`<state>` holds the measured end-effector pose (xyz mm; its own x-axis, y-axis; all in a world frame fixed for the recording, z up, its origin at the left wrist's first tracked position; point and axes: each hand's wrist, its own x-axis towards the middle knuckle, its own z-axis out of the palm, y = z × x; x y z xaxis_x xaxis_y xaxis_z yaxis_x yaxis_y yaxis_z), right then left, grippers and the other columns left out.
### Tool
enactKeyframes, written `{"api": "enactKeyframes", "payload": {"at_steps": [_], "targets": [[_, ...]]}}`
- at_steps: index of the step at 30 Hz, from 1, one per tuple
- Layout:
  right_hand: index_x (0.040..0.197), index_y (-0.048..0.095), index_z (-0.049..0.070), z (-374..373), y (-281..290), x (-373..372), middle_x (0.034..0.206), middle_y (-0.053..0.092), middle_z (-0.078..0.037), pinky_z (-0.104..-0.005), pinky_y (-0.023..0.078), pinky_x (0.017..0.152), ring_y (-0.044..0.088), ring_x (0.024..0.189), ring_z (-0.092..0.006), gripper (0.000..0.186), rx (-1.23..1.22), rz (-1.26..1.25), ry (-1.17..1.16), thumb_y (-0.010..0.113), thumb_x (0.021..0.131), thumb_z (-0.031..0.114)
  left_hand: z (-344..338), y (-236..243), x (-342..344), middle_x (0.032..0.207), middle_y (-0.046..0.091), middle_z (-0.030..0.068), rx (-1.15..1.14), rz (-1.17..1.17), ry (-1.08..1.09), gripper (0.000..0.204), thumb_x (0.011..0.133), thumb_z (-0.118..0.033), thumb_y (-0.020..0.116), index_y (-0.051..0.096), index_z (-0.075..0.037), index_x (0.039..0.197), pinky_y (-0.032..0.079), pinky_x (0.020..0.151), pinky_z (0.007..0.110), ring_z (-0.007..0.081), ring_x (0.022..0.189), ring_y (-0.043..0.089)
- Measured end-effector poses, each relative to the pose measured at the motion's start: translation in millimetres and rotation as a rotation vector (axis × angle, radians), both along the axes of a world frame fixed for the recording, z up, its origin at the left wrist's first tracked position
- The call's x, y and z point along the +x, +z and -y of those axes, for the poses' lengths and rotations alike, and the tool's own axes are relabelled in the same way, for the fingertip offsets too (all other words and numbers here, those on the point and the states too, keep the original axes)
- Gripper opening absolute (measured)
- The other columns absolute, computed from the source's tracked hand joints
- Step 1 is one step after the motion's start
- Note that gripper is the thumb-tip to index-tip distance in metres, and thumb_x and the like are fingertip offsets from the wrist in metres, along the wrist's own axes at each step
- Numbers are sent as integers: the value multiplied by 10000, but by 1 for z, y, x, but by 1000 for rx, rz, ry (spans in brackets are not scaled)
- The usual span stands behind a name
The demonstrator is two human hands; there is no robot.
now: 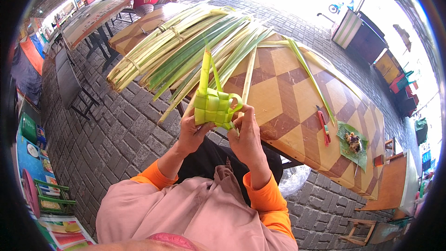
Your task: The person weaves long green leaves into a small, structured packet by hand. They fold and interlace the leaf strips to form a compact shape, then place the finished item into a plastic bag on the table.
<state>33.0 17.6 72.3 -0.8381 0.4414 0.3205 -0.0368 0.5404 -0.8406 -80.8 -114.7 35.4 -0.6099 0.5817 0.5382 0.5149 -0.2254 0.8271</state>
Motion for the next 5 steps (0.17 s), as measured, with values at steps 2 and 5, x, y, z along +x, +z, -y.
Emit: {"api": "enactKeyframes", "payload": {"at_steps": [2,5], "targets": [[1162,350,41,-1,-5,0,741,533,-92,-324,472,658,561,656,-207,485,143,-5,-42,476,717,-103,-1,0,-1,1036,603,143,31,-24,15,207,774,20,647,647,-5,980,477,794,338,280,959,595],[1162,357,45,-2,-9,-2,783,540,-169,-419,463,681,550,701,-310,529,193,0,-60,466,669,-110,-1,0,-2,1046,600,145,40,-72,28,205,780,17,643,649,-10,983,476,799,332,274,970,594]]}}
